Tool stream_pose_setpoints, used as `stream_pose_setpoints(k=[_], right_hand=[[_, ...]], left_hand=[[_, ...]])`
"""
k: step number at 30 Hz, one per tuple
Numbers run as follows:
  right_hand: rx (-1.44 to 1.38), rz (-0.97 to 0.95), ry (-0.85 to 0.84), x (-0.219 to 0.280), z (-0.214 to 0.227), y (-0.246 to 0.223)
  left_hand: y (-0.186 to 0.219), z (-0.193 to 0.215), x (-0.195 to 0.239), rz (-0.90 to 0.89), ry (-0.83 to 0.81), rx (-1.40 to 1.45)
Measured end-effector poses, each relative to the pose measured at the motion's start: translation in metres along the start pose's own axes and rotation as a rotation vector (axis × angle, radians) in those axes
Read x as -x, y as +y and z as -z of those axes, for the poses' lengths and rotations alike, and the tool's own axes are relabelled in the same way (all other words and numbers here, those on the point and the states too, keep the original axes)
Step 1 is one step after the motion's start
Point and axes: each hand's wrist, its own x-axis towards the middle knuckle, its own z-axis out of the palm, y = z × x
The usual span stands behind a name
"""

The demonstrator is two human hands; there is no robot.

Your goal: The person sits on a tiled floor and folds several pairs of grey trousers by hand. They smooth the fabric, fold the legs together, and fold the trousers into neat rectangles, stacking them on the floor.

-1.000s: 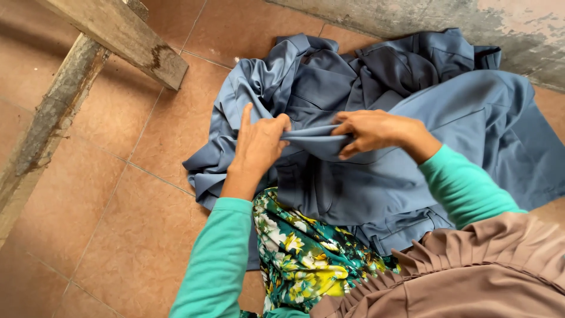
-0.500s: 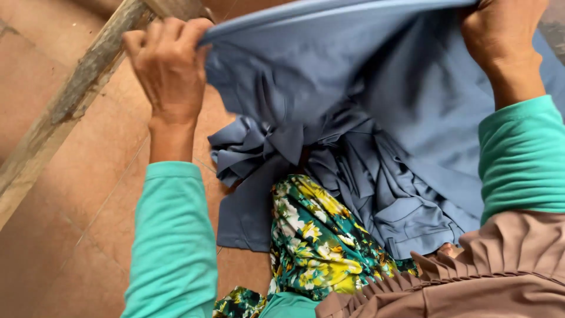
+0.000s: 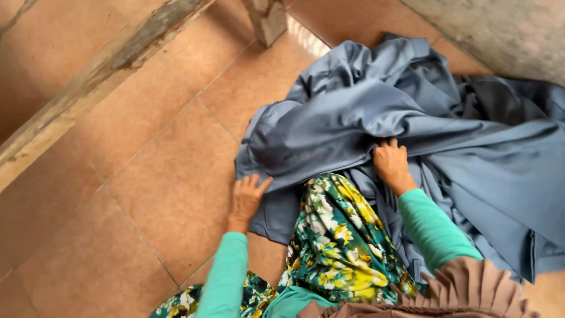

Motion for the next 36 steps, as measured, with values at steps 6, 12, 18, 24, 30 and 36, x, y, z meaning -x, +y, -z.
stream_pose_setpoints(k=[6, 12, 18, 24, 30, 36], right_hand=[[-0.111, -0.186, -0.316, -0.084, -0.043, 0.018], [-0.243, -0.229, 0.024, -0.228, 0.132, 0.027], [-0.195, 0.036, 0.801, -0.18, 0.32, -0.076], [-0.398, 0.236, 0.496, -0.086, 0.144, -0.209], [-0.2, 0.452, -0.186, 0.019, 0.094, -0.284], [-0.175, 0.508, -0.348, 0.014, 0.099, -0.323]], left_hand=[[-0.012, -0.002, 0.003, 0.185, 0.021, 0.026], [-0.145, 0.143, -0.102, 0.27, 0.3, -0.109], [-0.247, 0.213, -0.059, 0.329, 0.615, -0.313], [-0.178, 0.155, 0.143, 0.532, 0.17, -0.425], [-0.096, 0.065, 0.305, 0.722, -0.473, -0.256], [-0.117, 0.074, 0.331, 0.844, -0.648, -0.273]])
